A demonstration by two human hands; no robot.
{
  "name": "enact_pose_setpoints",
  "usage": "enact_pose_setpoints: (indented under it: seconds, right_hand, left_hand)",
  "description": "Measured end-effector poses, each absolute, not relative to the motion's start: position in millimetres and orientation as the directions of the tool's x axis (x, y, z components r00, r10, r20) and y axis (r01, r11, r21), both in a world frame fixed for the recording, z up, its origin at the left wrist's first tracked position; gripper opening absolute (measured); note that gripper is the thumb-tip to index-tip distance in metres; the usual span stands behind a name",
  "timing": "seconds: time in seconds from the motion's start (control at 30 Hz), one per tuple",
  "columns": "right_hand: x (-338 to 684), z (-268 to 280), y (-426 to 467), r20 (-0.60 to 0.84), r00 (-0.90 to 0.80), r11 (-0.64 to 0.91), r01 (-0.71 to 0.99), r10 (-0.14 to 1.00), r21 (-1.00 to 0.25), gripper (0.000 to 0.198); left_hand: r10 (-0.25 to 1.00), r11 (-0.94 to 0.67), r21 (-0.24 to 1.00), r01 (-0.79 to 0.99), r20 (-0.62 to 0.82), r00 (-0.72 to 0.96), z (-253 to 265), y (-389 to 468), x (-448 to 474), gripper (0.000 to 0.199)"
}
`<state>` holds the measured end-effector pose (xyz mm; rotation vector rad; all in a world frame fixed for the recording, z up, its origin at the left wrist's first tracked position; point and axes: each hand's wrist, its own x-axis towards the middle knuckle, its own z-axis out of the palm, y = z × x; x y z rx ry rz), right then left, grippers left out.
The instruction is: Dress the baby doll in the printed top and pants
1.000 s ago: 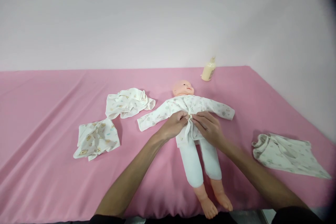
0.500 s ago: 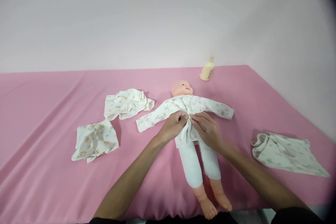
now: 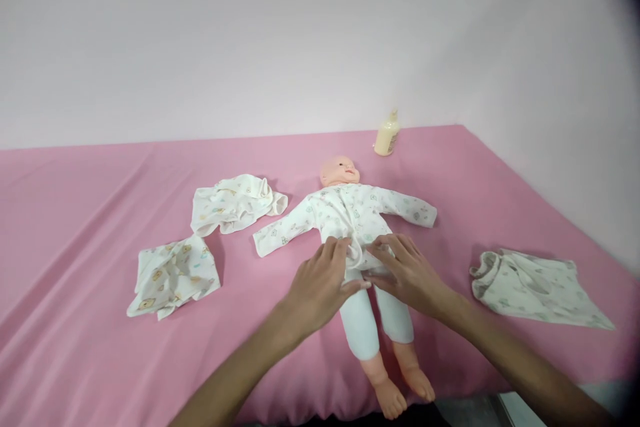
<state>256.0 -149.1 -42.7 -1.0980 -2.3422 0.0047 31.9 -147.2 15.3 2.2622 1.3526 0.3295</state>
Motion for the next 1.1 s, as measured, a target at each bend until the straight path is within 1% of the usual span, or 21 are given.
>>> enact_pose_setpoints:
  seconds: [0.07, 0.13, 0.17, 0.23, 0.3, 0.33, 0.4, 0.47, 0.53, 0.57, 0.63, 0.67, 0.73, 0.8, 0.83, 0.9, 0.97, 1.03, 1.1]
  right_hand:
    - [255.9, -41.7, -148.6, 0.474, -0.545, 0.675, 0.721, 0.691, -0.156, 0.028]
    - [255.6, -40.9, -145.6, 0.503, -0.550, 0.687, 0.716, 0.667, -0.127, 0.023]
    - [256.3, -40.3, -144.4, 0.536, -0.533, 0.690, 0.711, 0.655, -0.136, 0.022]
    - [260.1, -38.7, -144.5, 0.619, -0.456, 0.688, 0.698, 0.639, -0.196, 0.022]
    - [265.9, -36.6, -148.9, 0.670, -0.386, 0.687, 0.678, 0.634, -0.260, 0.026]
    - [268.7, -35.7, -152.5, 0.674, -0.377, 0.690, 0.669, 0.635, -0.276, 0.027]
    - [271.9, -35.7, -161.4, 0.647, -0.417, 0.706, 0.653, 0.638, -0.275, 0.028]
    - [271.6, -39.5, -170.7, 0.599, -0.480, 0.726, 0.634, 0.641, -0.268, 0.027]
    - [270.0, -47.5, -178.9, 0.565, -0.514, 0.736, 0.617, 0.645, -0.278, 0.028]
    - [269.8, -52.8, -182.2, 0.557, -0.515, 0.734, 0.613, 0.652, -0.293, 0.030]
    - [272.6, -64.1, -186.8, 0.565, -0.465, 0.706, 0.622, 0.682, -0.340, 0.035]
    - [275.7, -69.5, -187.9, 0.570, -0.410, 0.671, 0.638, 0.712, -0.378, 0.038]
    - [284.1, -78.3, -187.5, 0.548, -0.246, 0.542, 0.689, 0.800, -0.482, 0.045]
    - [292.2, -83.2, -184.2, 0.437, -0.083, 0.359, 0.715, 0.896, -0.600, 0.052]
    - [294.8, -84.1, -182.0, 0.354, -0.025, 0.268, 0.705, 0.935, -0.657, 0.053]
    - [295.8, -83.4, -177.5, 0.186, 0.027, 0.126, 0.639, 0.982, -0.759, 0.047]
    - [291.7, -81.2, -174.2, 0.081, 0.032, 0.050, 0.552, 0.996, -0.832, 0.035]
    - [284.7, -79.8, -172.5, 0.063, 0.027, 0.042, 0.491, 0.998, -0.870, 0.027]
    - [277.0, -80.1, -171.8, 0.093, 0.034, 0.065, 0.475, 0.995, -0.877, 0.022]
  left_hand:
    - [0.866, -0.479, 0.357, 0.802, 0.043, 0.498, 1.2, -158.0, 36.9, 0.037]
    - [0.856, -0.517, 0.216, 0.828, 0.145, 0.496, -12.7, -164.5, 41.1, 0.032]
    - [0.840, -0.534, 0.155, 0.831, 0.205, 0.501, -18.1, -166.6, 42.5, 0.033]
    - [0.778, -0.580, 0.054, 0.812, 0.332, 0.534, -24.8, -169.9, 44.0, 0.031]
    - [0.685, -0.651, -0.015, 0.759, 0.418, 0.596, -27.3, -172.9, 44.4, 0.029]
    - [0.646, -0.684, -0.034, 0.729, 0.435, 0.627, -28.0, -174.4, 44.3, 0.028]
    - [0.602, -0.735, -0.031, 0.677, 0.428, 0.673, -29.9, -177.4, 43.3, 0.030]
    - [0.606, -0.748, 0.014, 0.664, 0.423, 0.674, -33.9, -180.7, 40.8, 0.033]
    - [0.640, -0.732, 0.106, 0.673, 0.447, 0.626, -39.2, -185.5, 36.5, 0.036]
    - [0.674, -0.708, 0.178, 0.683, 0.459, 0.579, -41.7, -188.7, 33.9, 0.037]
    - [0.794, -0.592, 0.388, 0.707, 0.430, 0.429, -44.9, -197.0, 28.9, 0.041]
    - [0.868, -0.487, 0.512, 0.707, 0.368, 0.332, -45.5, -201.6, 26.8, 0.044]
    - [0.971, -0.237, 0.725, 0.647, 0.181, 0.153, -45.5, -210.3, 24.0, 0.052]
    - [0.997, -0.034, 0.850, 0.526, -0.006, 0.073, -45.4, -216.4, 23.4, 0.058]
    - [0.995, 0.036, 0.882, 0.469, -0.074, 0.063, -45.9, -218.0, 23.6, 0.061]
    - [0.985, 0.131, 0.905, 0.404, -0.167, 0.054, -47.5, -218.8, 24.8, 0.071]
    - [0.972, 0.192, 0.903, 0.385, -0.228, 0.052, -48.6, -217.0, 26.7, 0.081]
    - [0.961, 0.222, 0.907, 0.357, -0.266, 0.078, -47.2, -213.8, 29.4, 0.085]
    - [0.953, 0.227, 0.929, 0.293, -0.273, 0.128, -43.2, -210.3, 33.3, 0.085]
